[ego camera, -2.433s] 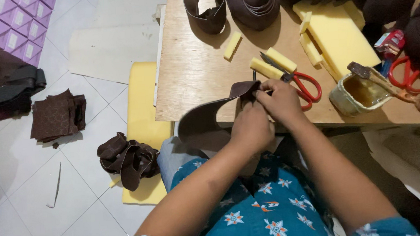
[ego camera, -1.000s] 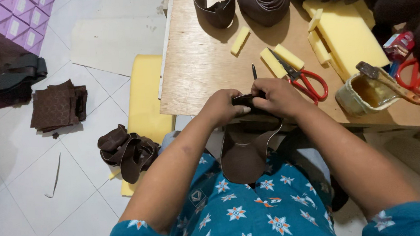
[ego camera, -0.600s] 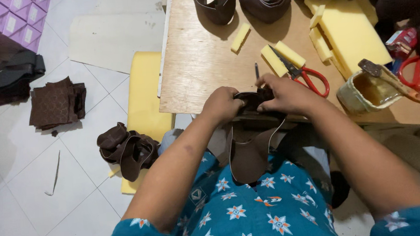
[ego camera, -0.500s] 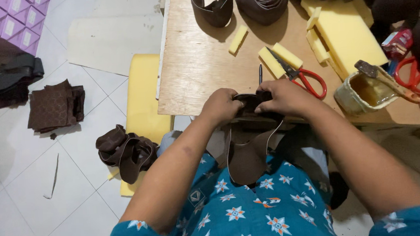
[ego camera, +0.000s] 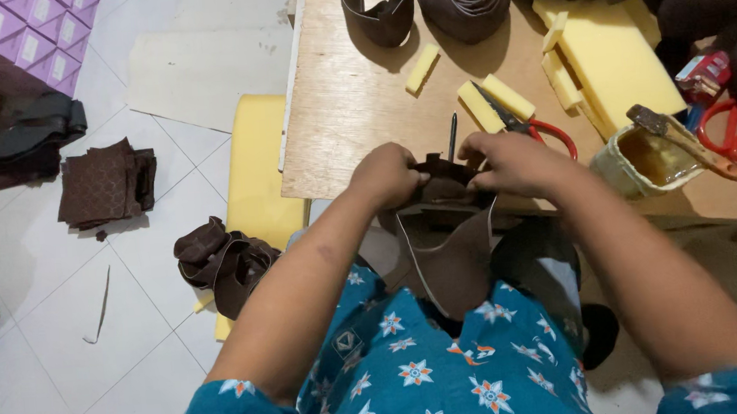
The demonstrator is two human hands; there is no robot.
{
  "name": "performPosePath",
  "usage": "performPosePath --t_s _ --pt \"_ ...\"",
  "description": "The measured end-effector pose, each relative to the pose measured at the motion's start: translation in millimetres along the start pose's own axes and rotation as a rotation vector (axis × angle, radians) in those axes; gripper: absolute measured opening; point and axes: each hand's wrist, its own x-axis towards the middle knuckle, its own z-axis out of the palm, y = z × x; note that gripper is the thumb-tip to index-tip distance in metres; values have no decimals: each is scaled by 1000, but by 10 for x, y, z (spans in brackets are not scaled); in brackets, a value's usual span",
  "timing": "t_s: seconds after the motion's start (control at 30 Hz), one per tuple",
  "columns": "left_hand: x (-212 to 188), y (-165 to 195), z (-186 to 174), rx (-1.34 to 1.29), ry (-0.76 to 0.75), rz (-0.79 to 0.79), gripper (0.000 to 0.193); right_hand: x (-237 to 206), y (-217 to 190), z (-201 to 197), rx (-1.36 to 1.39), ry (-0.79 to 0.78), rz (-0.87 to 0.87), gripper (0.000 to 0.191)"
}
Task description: The person assembles a brown shoe by inserting a yellow foam insole into the shoe upper, then uses red-handled scissors to trim the foam. The person continues to adjust the foam and shoe parts by hand.
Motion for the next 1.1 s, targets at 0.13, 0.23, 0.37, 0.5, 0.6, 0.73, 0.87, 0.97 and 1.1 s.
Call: performPosePath --t_s 0.13,0.23,0.37,0.5,0.6,0.73,0.87,0.97,1.1 --pt "91 -103 118 -106 -4 3 33 -36 -68 -42 -152 67 -46 37" --pt "115 -100 200 -74 8 10 34 -25 -117 45 -216 172 -182 33" --pt "94 -74 223 -32 -3 24 33 25 -138 182 -209 257 -222 24" --pt "40 -55 218 -43 39 39 34 36 -150 272 -193 367 -303 15" --pt "15 -38 202 14 29 56 32 2 -174 272 -205 382 -447 17" --pt "6 -7 162 -11 0 4 32 -99 -234 290 -322 503 -540 13" --pt "-9 24 155 0 6 -20 29 -132 -258 307 -250 485 -536 16" --pt "-41 64 183 19 41 -44 26 -185 -222 298 -150 413 -557 18" --pt "-109 117 171 16 103 -30 26 -209 -160 276 -166 391 -433 20"
